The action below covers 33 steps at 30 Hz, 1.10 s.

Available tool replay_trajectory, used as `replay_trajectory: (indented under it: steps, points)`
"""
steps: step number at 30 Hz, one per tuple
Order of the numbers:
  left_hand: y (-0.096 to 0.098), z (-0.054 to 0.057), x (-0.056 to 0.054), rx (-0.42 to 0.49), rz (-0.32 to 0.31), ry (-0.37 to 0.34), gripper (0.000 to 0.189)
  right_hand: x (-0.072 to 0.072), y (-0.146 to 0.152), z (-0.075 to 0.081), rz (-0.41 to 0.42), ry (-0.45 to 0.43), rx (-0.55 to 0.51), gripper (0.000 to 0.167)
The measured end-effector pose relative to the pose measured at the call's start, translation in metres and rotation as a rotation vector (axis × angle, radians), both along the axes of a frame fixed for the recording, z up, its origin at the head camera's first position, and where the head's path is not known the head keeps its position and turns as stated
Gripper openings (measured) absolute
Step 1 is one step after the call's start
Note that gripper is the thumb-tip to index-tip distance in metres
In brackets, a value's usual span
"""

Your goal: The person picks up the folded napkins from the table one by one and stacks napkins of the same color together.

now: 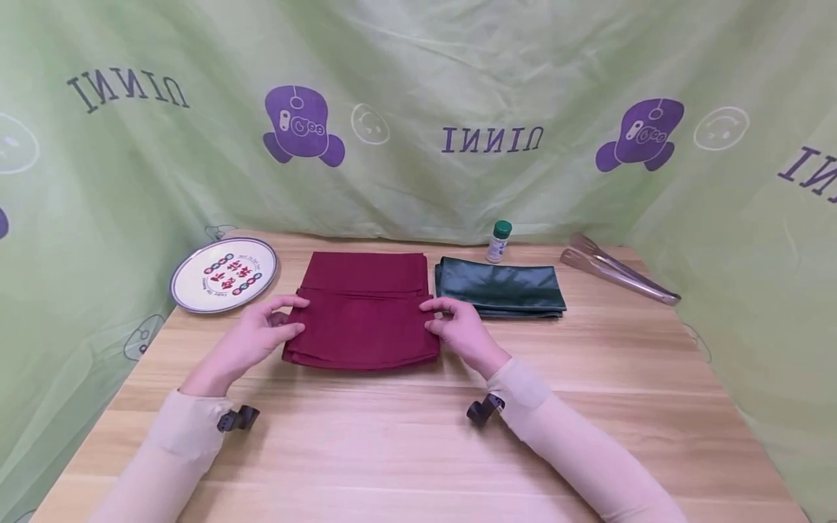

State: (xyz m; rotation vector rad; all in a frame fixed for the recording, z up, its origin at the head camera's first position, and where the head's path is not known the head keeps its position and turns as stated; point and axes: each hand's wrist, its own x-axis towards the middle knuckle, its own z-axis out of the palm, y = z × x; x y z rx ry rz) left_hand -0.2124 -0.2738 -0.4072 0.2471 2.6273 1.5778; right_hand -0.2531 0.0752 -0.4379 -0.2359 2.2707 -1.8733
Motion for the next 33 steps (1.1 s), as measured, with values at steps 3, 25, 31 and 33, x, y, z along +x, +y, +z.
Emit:
replay_trajectory:
  steps: [3, 25, 31, 33]
  points:
    - [-0.001, 0.009, -0.005, -0.008, 0.020, 0.052, 0.039, -0.008, 0.002, 0.010, -0.012, 0.037, 0.015, 0.032]
    - [0.006, 0.038, -0.082, -0.071, 0.197, 0.138, 0.032, -0.094, -0.026, 0.050, -0.109, 0.066, 0.126, 0.037]
    - [0.007, 0.027, -0.100, -0.035, 0.225, 0.100, 0.034, -0.107, -0.032, 0.041, -0.120, 0.056, 0.120, 0.043]
    - [0.008, 0.022, -0.106, -0.024, 0.236, 0.092, 0.034, -0.110, -0.032, 0.038, -0.110, 0.048, 0.122, 0.043]
